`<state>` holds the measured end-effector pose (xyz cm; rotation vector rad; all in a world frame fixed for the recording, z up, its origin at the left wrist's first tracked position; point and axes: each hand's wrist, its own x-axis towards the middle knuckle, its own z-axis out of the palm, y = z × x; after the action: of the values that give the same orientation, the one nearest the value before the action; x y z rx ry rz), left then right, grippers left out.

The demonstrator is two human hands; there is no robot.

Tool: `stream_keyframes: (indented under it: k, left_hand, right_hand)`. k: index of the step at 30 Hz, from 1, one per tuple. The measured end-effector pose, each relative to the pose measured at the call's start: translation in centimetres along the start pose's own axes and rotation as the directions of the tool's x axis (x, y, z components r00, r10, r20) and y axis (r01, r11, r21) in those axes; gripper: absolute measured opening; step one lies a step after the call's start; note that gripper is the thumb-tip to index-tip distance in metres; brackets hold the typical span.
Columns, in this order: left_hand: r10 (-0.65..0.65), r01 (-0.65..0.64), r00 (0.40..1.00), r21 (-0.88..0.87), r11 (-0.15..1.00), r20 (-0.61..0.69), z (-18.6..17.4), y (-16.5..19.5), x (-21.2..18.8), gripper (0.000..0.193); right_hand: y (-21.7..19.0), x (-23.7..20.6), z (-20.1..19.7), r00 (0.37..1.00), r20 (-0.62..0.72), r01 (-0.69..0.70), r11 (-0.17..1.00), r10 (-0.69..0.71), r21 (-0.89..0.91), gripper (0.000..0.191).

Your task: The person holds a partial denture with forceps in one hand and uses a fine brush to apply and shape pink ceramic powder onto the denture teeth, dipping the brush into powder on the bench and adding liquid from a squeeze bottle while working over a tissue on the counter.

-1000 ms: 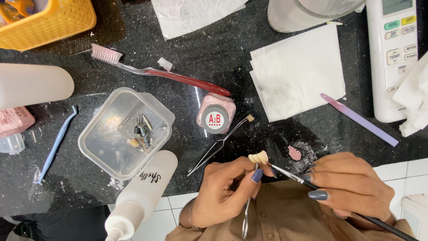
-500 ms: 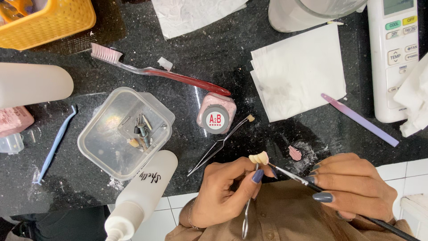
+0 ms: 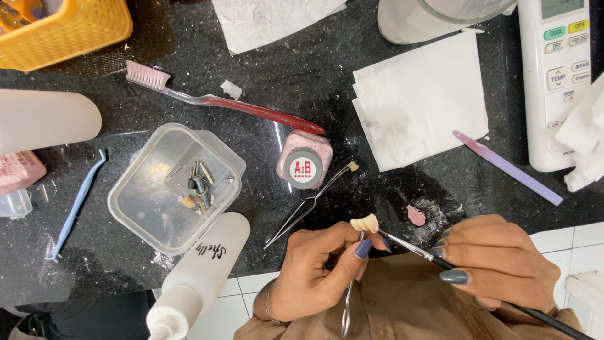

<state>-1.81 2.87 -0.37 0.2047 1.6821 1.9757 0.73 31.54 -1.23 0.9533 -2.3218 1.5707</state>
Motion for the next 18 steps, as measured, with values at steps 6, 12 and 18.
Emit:
stream_keyframes:
  k: [6, 12, 18]
  left_hand:
    - [-0.002, 0.002, 1.000, -0.001, 1.000, 0.005, 0.0, 0.0, 0.1, 0.017]
    - [-0.001, 0.001, 1.000, 0.000, 1.000, 0.003, 0.0, 0.0, 0.1, 0.018]
    - [-0.005, 0.005, 1.000, -0.008, 1.000, 0.004, 0.1, -0.1, 0.1, 0.017]
  right_hand:
    - [0.3, 0.4, 0.1, 0.998, 0.002, 0.070, 0.997, -0.070, -0.035, 0.025]
    - [-0.6, 0.9, 0.3, 1.000, 0.009, -0.018, 0.999, 0.018, -0.041, 0.036]
    - [-0.3, 0.3, 0.7, 0.997, -0.072, -0.017, 1.000, 0.015, -0.026, 0.038]
